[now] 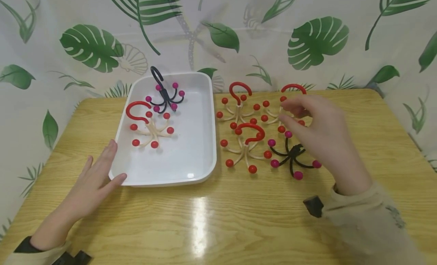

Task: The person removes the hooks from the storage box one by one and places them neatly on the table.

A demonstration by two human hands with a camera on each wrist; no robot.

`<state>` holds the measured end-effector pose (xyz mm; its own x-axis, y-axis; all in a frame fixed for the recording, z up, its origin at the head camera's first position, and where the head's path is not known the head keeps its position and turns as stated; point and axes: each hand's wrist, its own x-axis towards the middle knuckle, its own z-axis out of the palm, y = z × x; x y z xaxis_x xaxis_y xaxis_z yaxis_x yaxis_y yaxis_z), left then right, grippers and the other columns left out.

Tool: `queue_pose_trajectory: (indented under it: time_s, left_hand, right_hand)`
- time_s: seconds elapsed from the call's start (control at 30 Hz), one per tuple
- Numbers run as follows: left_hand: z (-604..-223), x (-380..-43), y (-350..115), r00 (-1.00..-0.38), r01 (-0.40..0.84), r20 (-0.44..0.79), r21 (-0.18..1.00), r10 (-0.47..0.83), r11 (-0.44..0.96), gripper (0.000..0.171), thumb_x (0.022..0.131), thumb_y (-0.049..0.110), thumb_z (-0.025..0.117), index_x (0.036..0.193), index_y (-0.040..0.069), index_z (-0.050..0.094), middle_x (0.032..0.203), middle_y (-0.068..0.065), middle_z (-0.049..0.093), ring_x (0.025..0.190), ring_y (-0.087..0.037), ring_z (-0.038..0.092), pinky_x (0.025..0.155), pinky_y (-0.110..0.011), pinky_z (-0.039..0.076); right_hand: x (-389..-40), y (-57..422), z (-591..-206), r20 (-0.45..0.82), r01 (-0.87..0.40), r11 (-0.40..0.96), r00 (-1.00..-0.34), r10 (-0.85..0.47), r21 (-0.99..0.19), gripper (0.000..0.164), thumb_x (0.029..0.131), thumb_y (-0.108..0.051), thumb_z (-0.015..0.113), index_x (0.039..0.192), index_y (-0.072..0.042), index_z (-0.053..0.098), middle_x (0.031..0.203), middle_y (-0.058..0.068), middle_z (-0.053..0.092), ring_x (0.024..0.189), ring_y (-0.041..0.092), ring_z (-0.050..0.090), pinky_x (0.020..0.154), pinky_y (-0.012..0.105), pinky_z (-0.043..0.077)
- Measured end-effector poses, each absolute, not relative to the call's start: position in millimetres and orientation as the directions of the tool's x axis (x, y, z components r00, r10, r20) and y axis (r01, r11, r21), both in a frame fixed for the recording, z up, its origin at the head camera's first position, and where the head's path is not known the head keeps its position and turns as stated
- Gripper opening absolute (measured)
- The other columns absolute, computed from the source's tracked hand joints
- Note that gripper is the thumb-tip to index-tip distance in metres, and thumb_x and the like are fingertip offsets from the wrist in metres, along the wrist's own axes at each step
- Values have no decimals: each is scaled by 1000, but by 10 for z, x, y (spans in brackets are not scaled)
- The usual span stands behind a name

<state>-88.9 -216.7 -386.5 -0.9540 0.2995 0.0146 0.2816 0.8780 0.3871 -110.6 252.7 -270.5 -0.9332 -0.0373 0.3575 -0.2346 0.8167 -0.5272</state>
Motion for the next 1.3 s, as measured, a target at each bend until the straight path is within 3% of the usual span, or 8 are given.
queue_pose_trajectory:
  time_s: [0.1,0.33,0.6,0.9,1.07,1.3]
  left_hand:
    - [-3874,-890,-2173,-954,285,26,386,299,877,84,96,47,49,154,13,-1,160,-3,2,145,-30,9,112,-56,-4]
    - [-3872,-885,-2168,-954,284,21,387,299,877,84,96,48,49,154,14,-1,160,-4,2,145,-28,8,112,-57,-3]
    - [-3897,-888,-2179,-953,294,44,387,301,874,83,96,47,49,154,14,-1,160,-4,3,145,-28,9,112,-58,-2]
    - [-3881,-890,-2167,-957,275,23,382,288,882,85,95,49,49,154,15,-1,160,-3,2,145,-29,10,112,-57,-1]
    - [-3880,-893,-2169,-957,277,25,387,290,880,84,95,49,49,154,16,-1,160,-2,2,145,-29,10,112,-57,-2]
    - [-3875,-888,-2168,-956,275,20,397,292,876,84,96,49,49,154,16,-1,160,-2,2,145,-27,8,112,-56,-3]
  right_hand:
    - [-1129,2424,-2660,368,-266,794,-928,-57,-547,26,86,-18,73,110,-8,69,99,7,64,85,-1,50,70,18,36]
    - [-1173,2105,-2561,392,-367,729,-908,-146,-578,26,87,-13,71,111,-5,67,103,7,65,93,21,59,74,14,40]
    - [-1261,1731,-2518,436,-473,639,-870,-230,-607,24,85,-10,72,108,-3,67,101,5,64,90,15,57,80,18,45]
    - [-1495,1338,-2551,376,-481,560,-877,-299,-675,25,86,-9,72,110,-2,67,104,7,64,91,16,58,83,30,52]
    - [-1592,1077,-2545,287,-428,548,-900,-327,-719,29,87,-12,71,114,-5,64,108,5,62,94,15,56,86,28,50]
    - [-1783,729,-2626,286,-445,502,-887,-362,-742,30,88,-14,70,117,-7,64,109,2,61,95,12,56,85,22,49]
